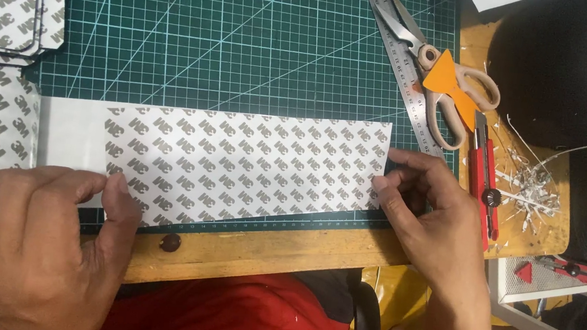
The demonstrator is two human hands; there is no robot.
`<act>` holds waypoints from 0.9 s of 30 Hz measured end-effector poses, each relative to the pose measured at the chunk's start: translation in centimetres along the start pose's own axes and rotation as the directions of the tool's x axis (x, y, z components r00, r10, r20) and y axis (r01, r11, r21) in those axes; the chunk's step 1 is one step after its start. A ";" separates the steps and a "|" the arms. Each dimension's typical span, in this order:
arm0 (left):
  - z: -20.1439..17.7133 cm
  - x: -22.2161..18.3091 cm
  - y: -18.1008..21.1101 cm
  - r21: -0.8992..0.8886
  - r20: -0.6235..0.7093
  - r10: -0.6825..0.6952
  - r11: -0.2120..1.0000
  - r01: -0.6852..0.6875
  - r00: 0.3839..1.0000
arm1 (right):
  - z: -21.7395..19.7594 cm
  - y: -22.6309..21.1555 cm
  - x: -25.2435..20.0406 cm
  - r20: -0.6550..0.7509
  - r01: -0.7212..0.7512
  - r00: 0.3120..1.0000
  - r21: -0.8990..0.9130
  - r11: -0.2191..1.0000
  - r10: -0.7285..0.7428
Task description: Peel the backing off an adhesive sheet and apply a sticker to a surface
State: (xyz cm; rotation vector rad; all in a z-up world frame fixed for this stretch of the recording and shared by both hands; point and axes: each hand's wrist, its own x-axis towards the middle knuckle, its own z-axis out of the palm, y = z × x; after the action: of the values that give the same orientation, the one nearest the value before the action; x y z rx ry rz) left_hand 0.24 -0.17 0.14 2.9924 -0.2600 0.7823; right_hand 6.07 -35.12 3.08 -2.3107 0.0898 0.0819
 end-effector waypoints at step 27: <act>0.1 -0.1 0.2 0.109 0.011 0.005 0.994 -0.006 1.000 | 0.1 0.1 -0.2 -0.010 0.023 1.000 -0.041 0.999 -0.023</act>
State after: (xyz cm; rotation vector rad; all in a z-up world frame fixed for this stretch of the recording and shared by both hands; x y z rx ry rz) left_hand 0.21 -0.40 -0.01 3.1000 -0.2334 0.8063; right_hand 5.82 -35.11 2.93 -2.3530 0.0674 0.0610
